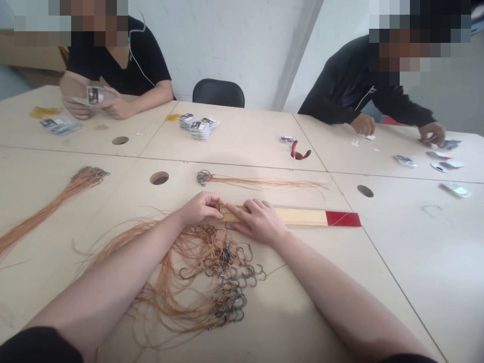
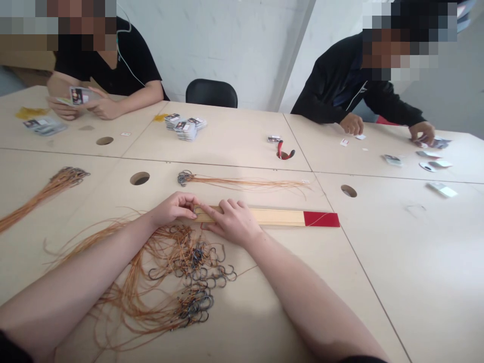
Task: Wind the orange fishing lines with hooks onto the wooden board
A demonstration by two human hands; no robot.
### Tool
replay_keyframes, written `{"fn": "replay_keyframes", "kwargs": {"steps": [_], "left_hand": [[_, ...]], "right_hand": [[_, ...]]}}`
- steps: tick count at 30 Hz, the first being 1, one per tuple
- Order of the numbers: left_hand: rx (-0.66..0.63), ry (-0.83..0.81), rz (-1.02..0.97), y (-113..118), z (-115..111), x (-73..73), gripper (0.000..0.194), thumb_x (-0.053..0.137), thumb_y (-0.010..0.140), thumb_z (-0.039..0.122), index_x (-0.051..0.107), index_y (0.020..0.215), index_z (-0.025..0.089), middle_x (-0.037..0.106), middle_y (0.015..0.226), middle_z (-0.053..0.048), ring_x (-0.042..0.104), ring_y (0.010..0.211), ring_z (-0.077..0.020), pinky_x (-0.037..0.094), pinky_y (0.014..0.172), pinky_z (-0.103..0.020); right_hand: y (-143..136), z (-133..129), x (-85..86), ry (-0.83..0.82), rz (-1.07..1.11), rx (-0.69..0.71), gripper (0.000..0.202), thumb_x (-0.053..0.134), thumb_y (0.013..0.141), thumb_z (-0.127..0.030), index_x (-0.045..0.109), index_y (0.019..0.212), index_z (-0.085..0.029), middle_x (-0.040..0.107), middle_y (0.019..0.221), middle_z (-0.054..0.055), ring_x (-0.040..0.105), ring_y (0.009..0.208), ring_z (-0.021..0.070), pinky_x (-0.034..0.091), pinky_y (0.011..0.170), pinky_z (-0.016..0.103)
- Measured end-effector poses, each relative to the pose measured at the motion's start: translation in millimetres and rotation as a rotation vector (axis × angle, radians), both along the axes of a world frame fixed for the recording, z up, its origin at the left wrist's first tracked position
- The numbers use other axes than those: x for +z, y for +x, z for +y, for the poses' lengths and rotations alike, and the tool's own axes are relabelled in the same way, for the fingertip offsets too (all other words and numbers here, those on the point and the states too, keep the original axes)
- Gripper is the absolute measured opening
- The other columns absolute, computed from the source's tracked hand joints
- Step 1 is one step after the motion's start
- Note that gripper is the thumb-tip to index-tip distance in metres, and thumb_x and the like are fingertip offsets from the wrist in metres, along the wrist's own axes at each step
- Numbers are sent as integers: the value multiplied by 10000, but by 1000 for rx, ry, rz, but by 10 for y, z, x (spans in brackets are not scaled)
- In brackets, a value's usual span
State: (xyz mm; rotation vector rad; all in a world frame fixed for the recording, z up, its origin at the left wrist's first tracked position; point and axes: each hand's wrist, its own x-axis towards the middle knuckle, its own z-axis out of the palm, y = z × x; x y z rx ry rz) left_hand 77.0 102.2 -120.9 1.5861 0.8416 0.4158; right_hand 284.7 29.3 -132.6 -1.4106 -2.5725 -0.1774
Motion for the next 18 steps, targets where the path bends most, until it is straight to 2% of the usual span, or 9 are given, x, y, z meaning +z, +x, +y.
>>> {"fn": "replay_keyframes", "kwargs": {"steps": [7, 18], "left_hand": [[-7, 10, 22, 2, 4, -3, 191, 656, 599, 196, 569, 746, 112, 459, 531, 54, 395, 506, -65, 273, 482, -188], [6, 27, 18, -3, -7, 7, 190, 659, 601, 197, 578, 752, 114, 462, 557, 47, 414, 532, -71, 299, 500, -191]], "right_hand": [[23, 8, -37, 55, 1, 26, 495, 247, 913, -545, 351, 1354, -345, 517, 918, 73, 463, 827, 187, 319, 699, 298], [24, 15, -54, 72, 13, 29, 496, 259, 912, -545, 365, 1348, -334, 527, 930, 75, 460, 835, 187, 317, 706, 302]]}}
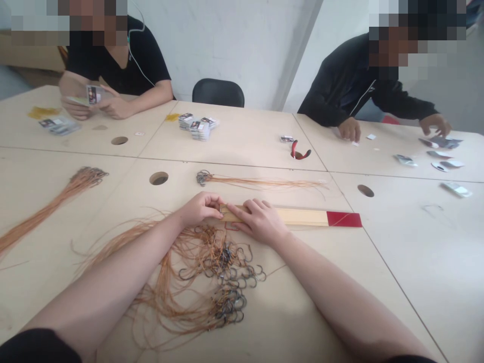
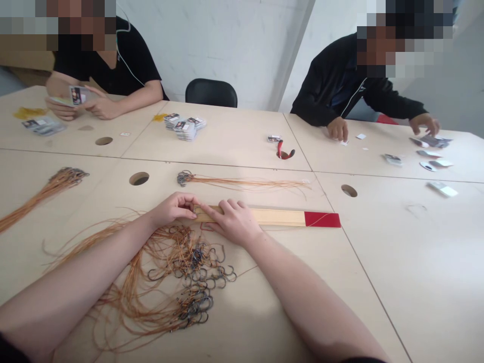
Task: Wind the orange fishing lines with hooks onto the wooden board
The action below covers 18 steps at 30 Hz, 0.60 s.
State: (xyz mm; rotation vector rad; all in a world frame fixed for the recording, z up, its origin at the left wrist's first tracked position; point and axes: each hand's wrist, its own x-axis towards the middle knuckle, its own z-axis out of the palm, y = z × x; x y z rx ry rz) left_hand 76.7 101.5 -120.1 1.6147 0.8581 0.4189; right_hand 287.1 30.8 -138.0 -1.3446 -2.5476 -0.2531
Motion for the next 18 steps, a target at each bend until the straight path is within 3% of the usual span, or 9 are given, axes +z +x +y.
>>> {"fn": "replay_keyframes", "kwargs": {"steps": [18], "left_hand": [[-33, 23, -17, 7, -13, 20, 197, 666, 628, 204, 575, 776, 112, 463, 567, 52, 405, 545, -68, 305, 526, -192]], "right_hand": [[-6, -40, 101, -78, 25, 0, 493, 286, 915, -517, 345, 1364, -322, 513, 912, 82, 465, 838, 197, 343, 724, 308]]}}
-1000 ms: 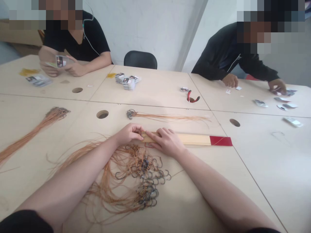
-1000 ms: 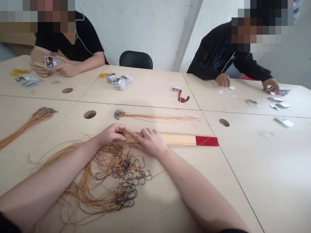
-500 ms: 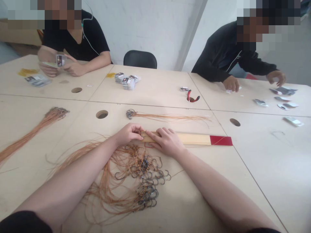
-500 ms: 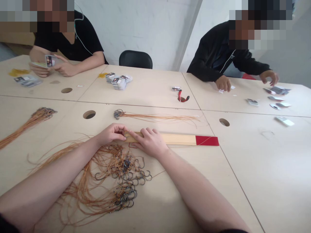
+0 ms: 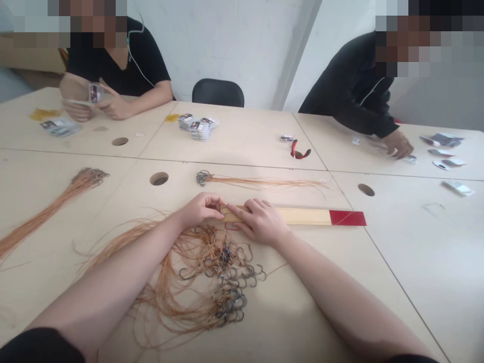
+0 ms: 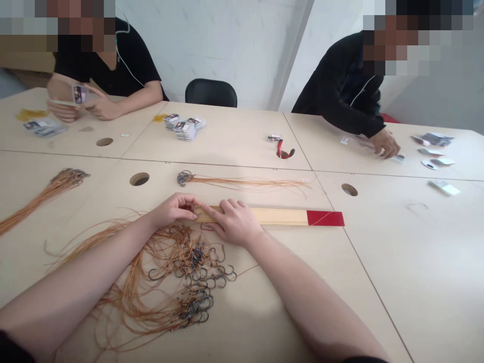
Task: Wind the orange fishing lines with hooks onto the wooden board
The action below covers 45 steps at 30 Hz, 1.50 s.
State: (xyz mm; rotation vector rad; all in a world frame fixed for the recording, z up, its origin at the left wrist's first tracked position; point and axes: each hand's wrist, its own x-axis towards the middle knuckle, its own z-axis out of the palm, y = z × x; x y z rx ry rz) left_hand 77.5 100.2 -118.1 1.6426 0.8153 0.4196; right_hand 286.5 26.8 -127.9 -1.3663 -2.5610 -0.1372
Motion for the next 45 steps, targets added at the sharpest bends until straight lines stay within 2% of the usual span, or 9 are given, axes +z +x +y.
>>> {"fn": "replay_keyframes", "kwargs": {"steps": [5, 11, 16, 19, 26, 31, 36, 41, 45], "left_hand": [[-34, 44, -66, -27, -14, -9, 268, 631, 703, 238, 560, 930, 115, 556, 691, 2, 497, 647, -99, 375, 608, -208], [6, 65, -173, -46, -18, -48, 507, 623, 720, 256, 428, 1175, 149, 582, 862, -52, 536, 769, -127, 417, 685, -229], [-1, 65, -170, -26, -4, -71, 515, 619, 721, 257, 419, 1184, 150, 568, 862, -47, 524, 744, -115, 414, 668, -218], [-3, 68, -155, -23, -2, -65, 505, 614, 726, 258, 419, 1179, 149, 563, 854, -45, 523, 754, -118, 413, 671, -220], [-2, 71, -121, -30, -14, -46, 497, 614, 732, 271, 432, 1177, 148, 561, 872, -49, 523, 792, -128, 416, 705, -239], [-3, 76, -125, -33, -25, -41, 503, 611, 725, 279, 442, 1181, 152, 568, 879, -52, 537, 804, -139, 425, 731, -255], [0, 82, -124, -31, -27, -39, 493, 614, 719, 274, 453, 1170, 155, 572, 864, -45, 534, 775, -128, 426, 705, -235], [-3, 84, -122, -27, -27, -39, 494, 613, 723, 278, 452, 1171, 150, 571, 860, -45, 527, 750, -119, 423, 691, -225], [4, 86, -118, -32, -26, -41, 488, 619, 719, 275, 463, 1164, 152, 568, 860, -41, 527, 766, -121, 419, 705, -223]], "right_hand": [[71, -19, 156, -83, 60, -19, 471, 365, 902, -483, 391, 1341, -313, 530, 907, 74, 492, 809, 183, 367, 720, 296], [504, 41, 500, -531, 298, -85, 400, 411, 895, -444, 507, 1255, -300, 641, 827, 10, 537, 665, 137, 414, 624, 264], [741, 61, 686, -733, 464, -43, 361, 449, 875, -441, 573, 1184, -302, 600, 1168, 3, 577, 977, 192, 440, 871, 352], [753, 45, 743, -768, 504, 6, 360, 461, 871, -425, 576, 1182, -287, 599, 1170, 12, 557, 1033, 200, 434, 904, 364], [627, -211, 1056, -540, 474, 179, 423, 476, 876, -394, 508, 1261, -224, 617, 788, 23, 551, 666, 132, 448, 611, 258], [476, -420, 1158, -188, 362, 282, 452, 465, 865, -451, 502, 1270, -254, 567, 856, 65, 512, 674, 149, 437, 606, 291], [432, -449, 1119, -14, 249, 265, 432, 419, 874, -474, 510, 1259, -301, 543, 837, 59, 495, 671, 157, 435, 608, 307], [415, -457, 1124, 37, 225, 278, 424, 424, 871, -473, 520, 1250, -308, 537, 811, 54, 480, 655, 158, 423, 602, 315], [440, -468, 1138, -91, 329, 313, 438, 422, 871, -481, 507, 1261, -299, 545, 864, 56, 504, 677, 150, 439, 614, 305]]}}
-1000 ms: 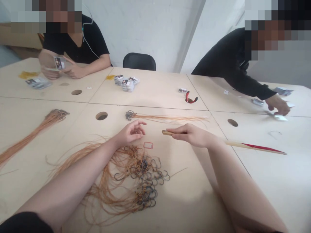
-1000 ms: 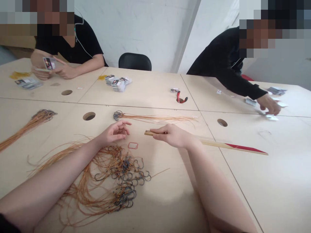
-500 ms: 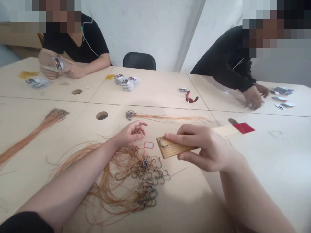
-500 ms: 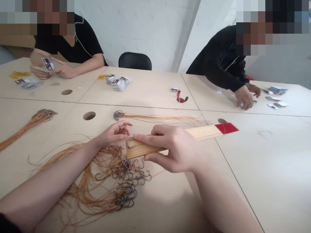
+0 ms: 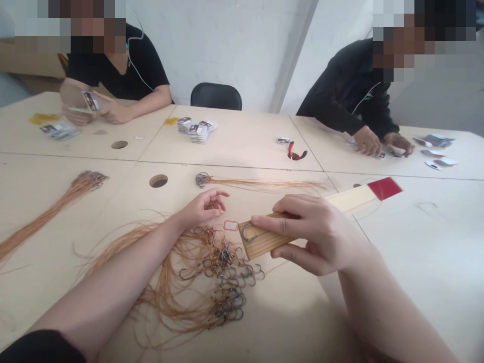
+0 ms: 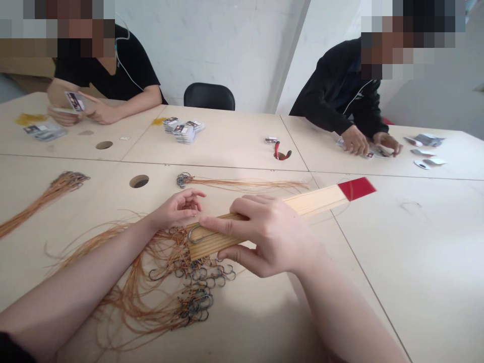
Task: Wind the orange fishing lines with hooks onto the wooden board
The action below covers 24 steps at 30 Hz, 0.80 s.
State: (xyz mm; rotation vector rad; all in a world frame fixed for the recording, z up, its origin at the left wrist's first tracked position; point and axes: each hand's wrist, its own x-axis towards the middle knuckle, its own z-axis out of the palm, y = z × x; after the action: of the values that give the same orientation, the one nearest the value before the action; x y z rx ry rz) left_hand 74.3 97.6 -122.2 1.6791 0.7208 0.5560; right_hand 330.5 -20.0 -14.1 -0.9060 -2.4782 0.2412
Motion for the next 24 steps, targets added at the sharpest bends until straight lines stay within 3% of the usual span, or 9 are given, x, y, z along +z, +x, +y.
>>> {"fn": "replay_keyframes", "kwargs": {"steps": [6, 9, 13, 16, 19, 24], "left_hand": [[-19, -8, 12, -10, 3, -3, 469, 607, 734, 253, 450, 1163, 151, 556, 864, -37, 521, 786, -122, 411, 710, -219], [-25, 2, 24, -9, 5, 2, 457, 606, 736, 266, 460, 1155, 153, 560, 861, -39, 524, 793, -129, 413, 714, -225], [-18, 21, 36, -12, 0, 9, 450, 603, 752, 333, 468, 1146, 161, 553, 858, -44, 524, 783, -135, 419, 705, -236], [-24, 31, 31, -22, 1, 7, 481, 566, 772, 448, 475, 1141, 152, 554, 838, -48, 516, 730, -128, 420, 687, -245], [-71, 54, 26, -27, 13, 0, 598, 593, 705, 562, 503, 1115, 136, 565, 818, -49, 513, 697, -126, 417, 648, -240], [-79, 111, 161, -1, 10, 6, 594, 692, 599, 555, 593, 1003, 131, 572, 747, -29, 527, 650, -124, 404, 564, -216]], "right_hand": [[307, -6, 83, -356, 274, 167, 455, 407, 869, -525, 487, 1270, -325, 578, 901, 43, 538, 661, 123, 429, 573, 267], [439, -11, 154, -352, 347, 158, 419, 407, 880, -504, 495, 1256, -342, 576, 840, 23, 531, 636, 110, 404, 556, 256], [381, 26, 141, -219, 339, 164, 431, 469, 871, -428, 501, 1266, -259, 566, 842, 43, 513, 646, 120, 393, 561, 260], [146, 103, -69, -129, 103, 1, 441, 487, 870, -384, 491, 1278, -218, 555, 862, 62, 510, 692, 135, 395, 614, 270], [-151, 207, -428, -61, -176, -199, 416, 446, 878, -431, 497, 1265, -288, 536, 805, 44, 482, 669, 141, 365, 624, 276], [-395, 352, -924, 7, -336, -284, 427, 358, 903, -458, 460, 1288, -304, 530, 835, 63, 482, 726, 169, 345, 663, 287]]}}
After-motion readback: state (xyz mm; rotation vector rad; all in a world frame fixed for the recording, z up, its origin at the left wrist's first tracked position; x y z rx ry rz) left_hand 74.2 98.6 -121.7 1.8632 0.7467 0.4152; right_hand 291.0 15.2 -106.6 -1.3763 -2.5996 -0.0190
